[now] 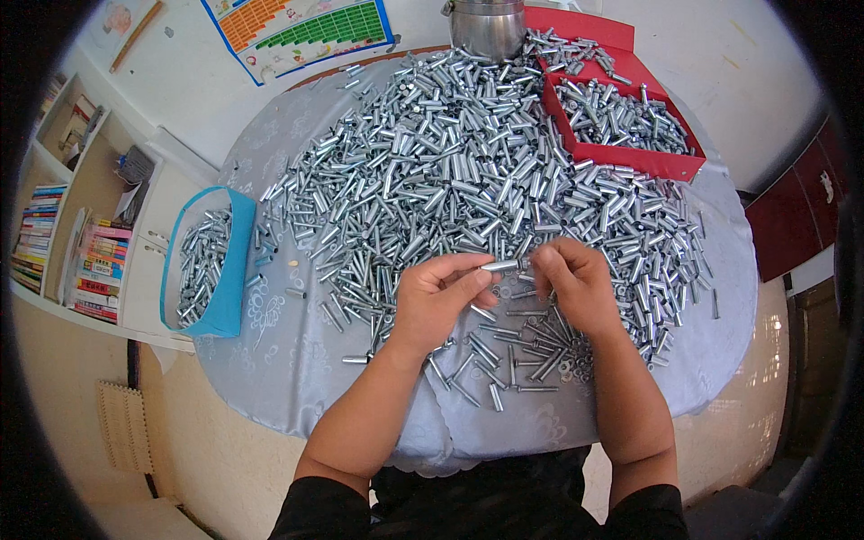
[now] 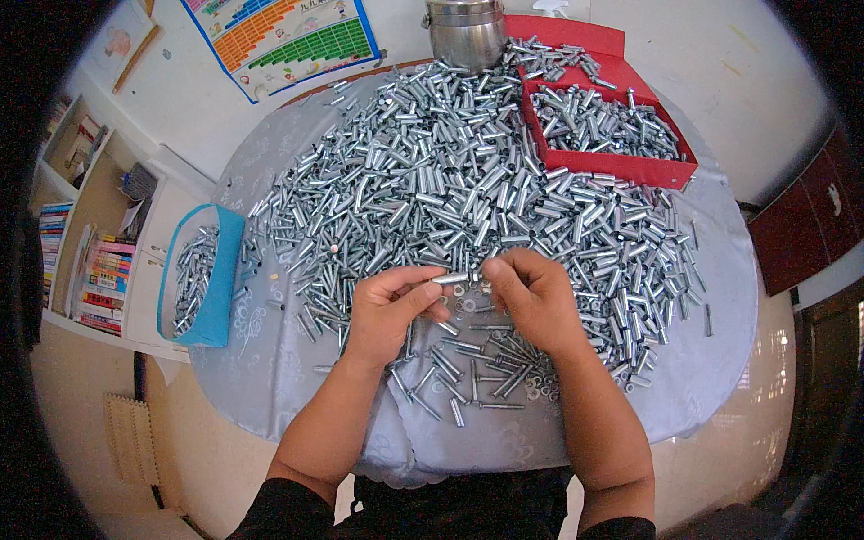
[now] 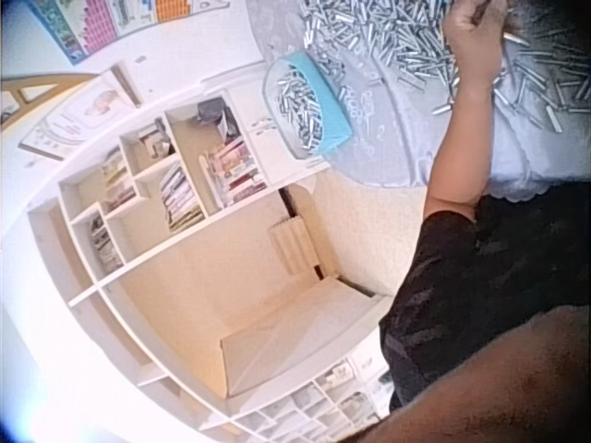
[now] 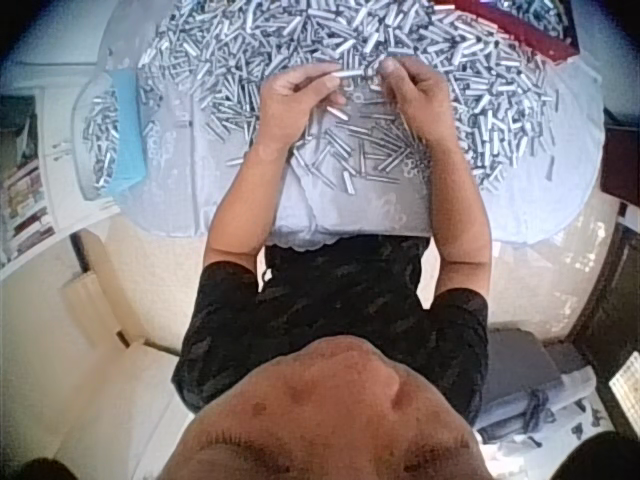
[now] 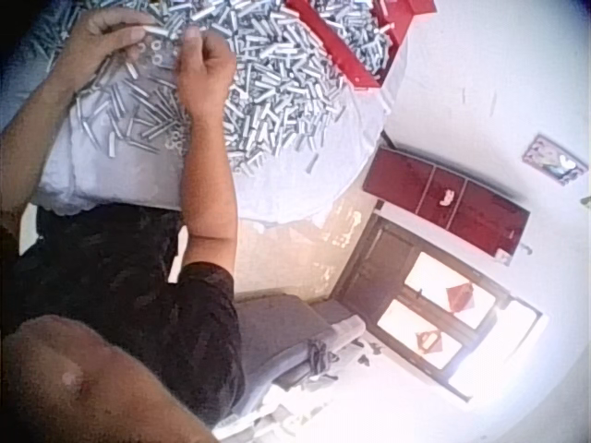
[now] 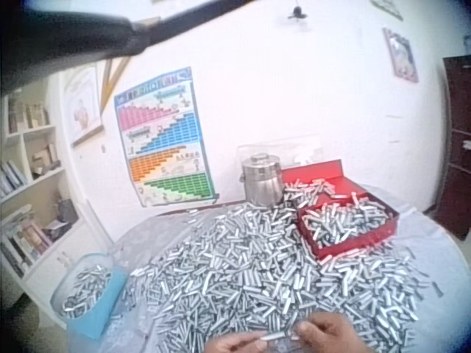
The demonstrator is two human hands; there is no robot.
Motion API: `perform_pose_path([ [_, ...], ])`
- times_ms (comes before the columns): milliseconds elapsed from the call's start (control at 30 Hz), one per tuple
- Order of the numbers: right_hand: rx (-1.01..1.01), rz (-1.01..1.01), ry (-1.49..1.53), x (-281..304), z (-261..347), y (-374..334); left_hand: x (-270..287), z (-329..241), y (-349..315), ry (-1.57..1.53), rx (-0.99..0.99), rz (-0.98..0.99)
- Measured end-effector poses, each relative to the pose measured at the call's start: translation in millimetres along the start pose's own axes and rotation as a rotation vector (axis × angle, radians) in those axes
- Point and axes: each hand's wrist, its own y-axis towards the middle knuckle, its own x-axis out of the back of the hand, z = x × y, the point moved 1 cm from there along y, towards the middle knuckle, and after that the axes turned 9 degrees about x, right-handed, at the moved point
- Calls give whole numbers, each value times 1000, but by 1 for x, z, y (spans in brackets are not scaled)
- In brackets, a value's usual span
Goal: The person repeatedly picks up small metal bolts and washers from a large pile on a table. They insert the washers onto the bolts by hand and place the assembled units into a red box. The process is continuous and repetitive throughout the clip.
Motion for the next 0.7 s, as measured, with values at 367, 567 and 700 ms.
perform_pose_path([
  [367, 141, -124, 198, -19, 4, 3, 1, 2, 1, -25, -16, 5],
  [567, 131, 2, 137, -9, 1, 1, 1, 2, 0, -25, -9, 0],
  [700, 14, 121, -15, -3, 2, 0, 1, 1, 0, -25, -12, 11],
])
